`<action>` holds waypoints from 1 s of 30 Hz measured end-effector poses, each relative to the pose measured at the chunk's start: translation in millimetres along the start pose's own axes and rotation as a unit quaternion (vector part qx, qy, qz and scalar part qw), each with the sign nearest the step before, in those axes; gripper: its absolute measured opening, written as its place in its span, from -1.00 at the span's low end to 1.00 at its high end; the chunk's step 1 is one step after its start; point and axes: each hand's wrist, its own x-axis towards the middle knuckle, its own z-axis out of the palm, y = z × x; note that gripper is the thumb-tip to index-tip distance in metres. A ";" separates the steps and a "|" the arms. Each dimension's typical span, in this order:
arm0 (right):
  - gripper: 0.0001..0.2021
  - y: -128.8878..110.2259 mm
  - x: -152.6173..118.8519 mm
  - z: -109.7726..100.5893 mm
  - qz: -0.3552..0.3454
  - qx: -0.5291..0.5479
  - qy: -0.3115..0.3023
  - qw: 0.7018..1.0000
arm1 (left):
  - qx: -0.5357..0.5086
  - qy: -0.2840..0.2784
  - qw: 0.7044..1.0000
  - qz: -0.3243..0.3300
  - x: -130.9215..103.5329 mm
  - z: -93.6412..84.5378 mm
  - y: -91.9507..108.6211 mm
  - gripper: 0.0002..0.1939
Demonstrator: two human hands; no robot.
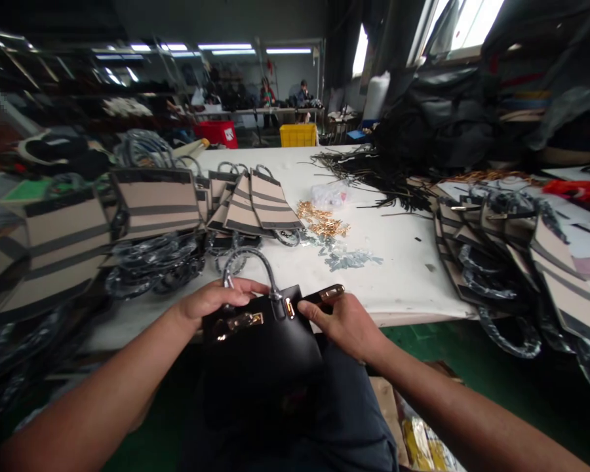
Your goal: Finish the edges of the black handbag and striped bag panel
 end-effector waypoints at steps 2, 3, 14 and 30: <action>-0.40 -0.7 -3.2 0.9 0.020 0.047 -0.003 0.999 | 0.037 -0.009 0.999 -0.015 2.8 -1.7 11.9 -0.48; -0.41 -1.1 -4.9 1.7 0.024 0.077 -0.013 0.997 | 0.050 -0.014 0.998 -0.022 4.2 -2.2 15.9 -0.49; -0.50 24.0 -3.5 27.3 0.051 0.290 -0.017 0.956 | 0.040 0.052 0.997 -0.047 19.1 -20.5 0.9 -0.60; -0.53 60.4 16.3 45.1 0.130 0.421 0.064 0.895 | 0.070 0.224 0.968 0.087 -4.2 -19.3 -56.9 -0.01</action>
